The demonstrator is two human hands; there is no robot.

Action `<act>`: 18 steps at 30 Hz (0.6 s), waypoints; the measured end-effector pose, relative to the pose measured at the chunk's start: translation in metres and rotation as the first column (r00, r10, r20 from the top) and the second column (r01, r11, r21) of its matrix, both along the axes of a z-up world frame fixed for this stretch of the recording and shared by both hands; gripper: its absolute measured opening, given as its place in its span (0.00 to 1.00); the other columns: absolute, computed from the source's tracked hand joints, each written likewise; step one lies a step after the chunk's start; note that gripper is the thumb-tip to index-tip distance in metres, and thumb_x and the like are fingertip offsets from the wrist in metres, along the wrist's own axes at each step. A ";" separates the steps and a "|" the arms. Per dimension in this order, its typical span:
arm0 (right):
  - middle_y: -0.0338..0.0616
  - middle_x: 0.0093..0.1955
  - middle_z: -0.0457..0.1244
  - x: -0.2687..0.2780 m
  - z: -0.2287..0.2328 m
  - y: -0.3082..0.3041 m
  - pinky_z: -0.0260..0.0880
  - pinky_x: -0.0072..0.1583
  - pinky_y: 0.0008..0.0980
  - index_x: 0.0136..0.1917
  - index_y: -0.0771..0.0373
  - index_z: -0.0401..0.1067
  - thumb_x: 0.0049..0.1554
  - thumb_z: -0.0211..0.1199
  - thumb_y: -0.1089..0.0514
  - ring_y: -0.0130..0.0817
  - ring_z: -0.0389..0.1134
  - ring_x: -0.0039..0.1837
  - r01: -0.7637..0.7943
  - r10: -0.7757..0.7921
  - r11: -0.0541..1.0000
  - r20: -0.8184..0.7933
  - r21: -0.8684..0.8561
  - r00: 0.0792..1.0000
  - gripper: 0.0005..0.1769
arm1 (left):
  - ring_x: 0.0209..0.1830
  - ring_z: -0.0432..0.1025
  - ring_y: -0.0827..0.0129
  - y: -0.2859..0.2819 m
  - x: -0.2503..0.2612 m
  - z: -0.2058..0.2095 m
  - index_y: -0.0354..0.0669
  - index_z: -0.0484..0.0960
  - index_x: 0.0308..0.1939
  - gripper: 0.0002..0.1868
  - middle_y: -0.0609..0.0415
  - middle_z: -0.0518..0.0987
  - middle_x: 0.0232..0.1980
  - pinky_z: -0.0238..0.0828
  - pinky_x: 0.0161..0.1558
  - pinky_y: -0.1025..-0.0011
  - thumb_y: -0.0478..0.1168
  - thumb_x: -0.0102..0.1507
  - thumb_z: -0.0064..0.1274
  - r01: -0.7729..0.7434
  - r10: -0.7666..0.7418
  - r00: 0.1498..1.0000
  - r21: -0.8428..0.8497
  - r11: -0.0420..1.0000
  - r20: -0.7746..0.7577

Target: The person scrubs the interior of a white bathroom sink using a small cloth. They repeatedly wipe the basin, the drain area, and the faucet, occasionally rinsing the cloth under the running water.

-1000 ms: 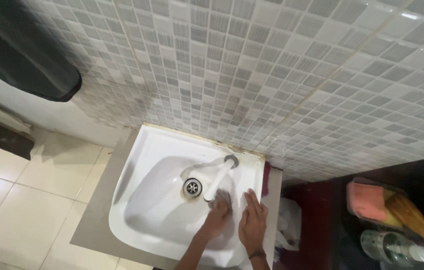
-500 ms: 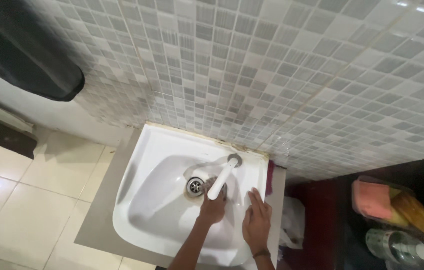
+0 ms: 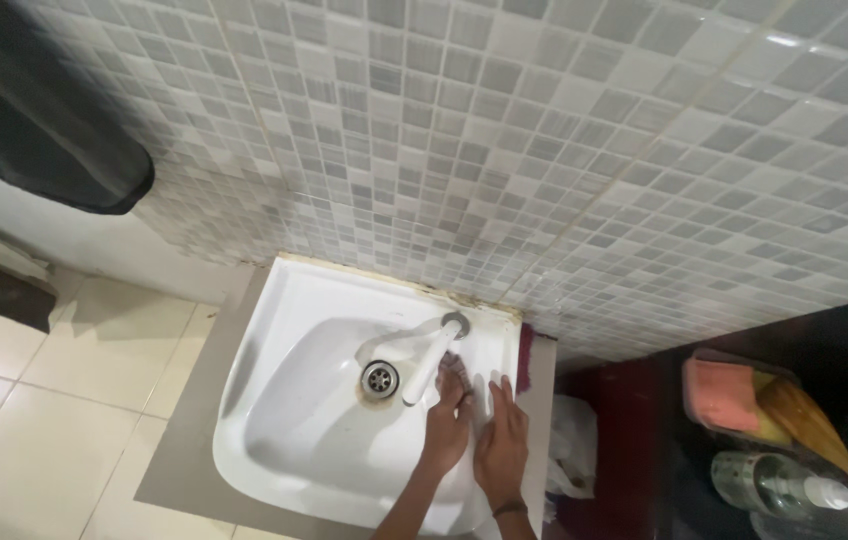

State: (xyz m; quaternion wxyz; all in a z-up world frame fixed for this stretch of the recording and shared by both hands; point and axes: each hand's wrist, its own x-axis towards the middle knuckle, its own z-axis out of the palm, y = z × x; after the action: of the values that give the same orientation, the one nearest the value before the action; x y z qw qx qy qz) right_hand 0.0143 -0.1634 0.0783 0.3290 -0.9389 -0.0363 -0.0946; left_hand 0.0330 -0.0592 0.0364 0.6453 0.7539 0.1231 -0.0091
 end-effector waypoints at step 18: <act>0.70 0.67 0.63 -0.003 0.007 0.001 0.66 0.65 0.48 0.77 0.65 0.55 0.66 0.41 0.61 0.62 0.66 0.68 0.166 -0.162 0.916 -0.042 0.364 0.986 0.26 | 0.79 0.51 0.39 -0.021 0.067 0.030 0.23 0.64 0.70 0.28 0.29 0.62 0.75 0.47 0.75 0.51 0.35 0.67 0.47 0.013 -0.365 0.868 0.718 0.696 0.338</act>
State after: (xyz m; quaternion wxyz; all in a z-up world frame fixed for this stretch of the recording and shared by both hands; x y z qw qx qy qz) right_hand 0.0115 -0.1624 0.0857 0.4895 -0.8612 0.0624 -0.1219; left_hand 0.0999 -0.0801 0.0663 0.3198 0.9286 -0.1181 0.1464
